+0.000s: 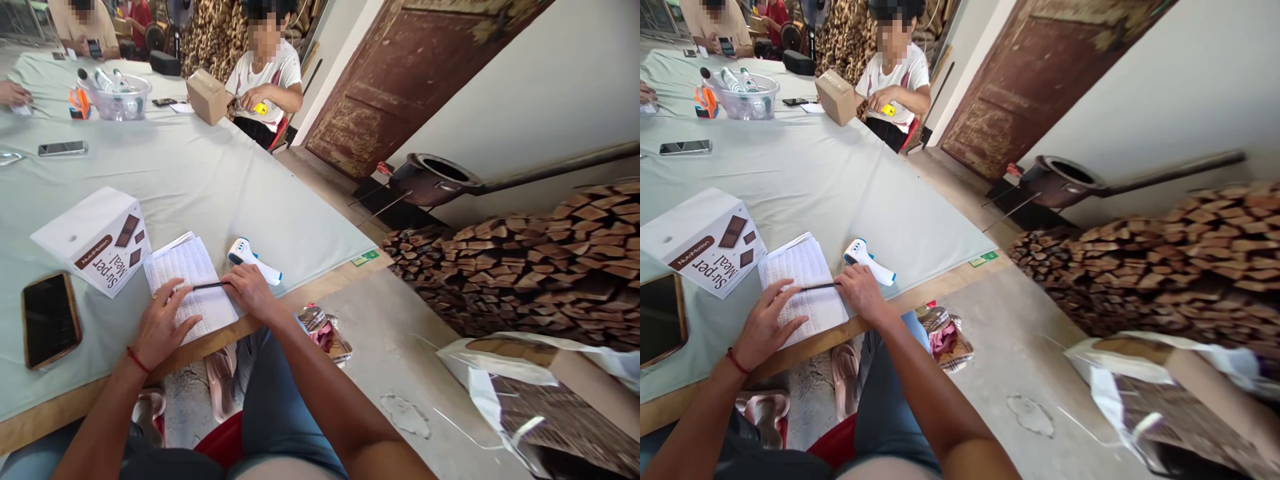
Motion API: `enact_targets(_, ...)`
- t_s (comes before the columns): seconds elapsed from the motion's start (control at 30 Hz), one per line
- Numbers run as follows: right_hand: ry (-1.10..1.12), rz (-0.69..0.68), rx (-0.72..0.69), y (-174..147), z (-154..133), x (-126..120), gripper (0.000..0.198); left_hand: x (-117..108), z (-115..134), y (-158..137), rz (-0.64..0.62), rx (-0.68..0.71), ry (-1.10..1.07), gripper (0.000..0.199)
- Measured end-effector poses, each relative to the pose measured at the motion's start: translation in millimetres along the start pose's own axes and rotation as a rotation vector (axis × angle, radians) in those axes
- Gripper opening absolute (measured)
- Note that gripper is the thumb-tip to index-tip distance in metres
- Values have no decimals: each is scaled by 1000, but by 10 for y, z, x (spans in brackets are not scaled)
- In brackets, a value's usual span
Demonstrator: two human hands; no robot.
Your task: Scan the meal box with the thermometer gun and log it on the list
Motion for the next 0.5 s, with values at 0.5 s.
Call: enact_targets(0.5, 884, 267, 376, 251, -220, 288, 11, 221, 148, 57, -436, -8, 402, 40)
Point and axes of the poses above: each hand's wrist, its own y-axis towards the middle knuckle, its own x-axis out of the palm, z = x × y, the point moved 1 cm from there along y, towards the middle knuckle, and after that the axes turned 5 degrees about -y, right-handed, at the moved point
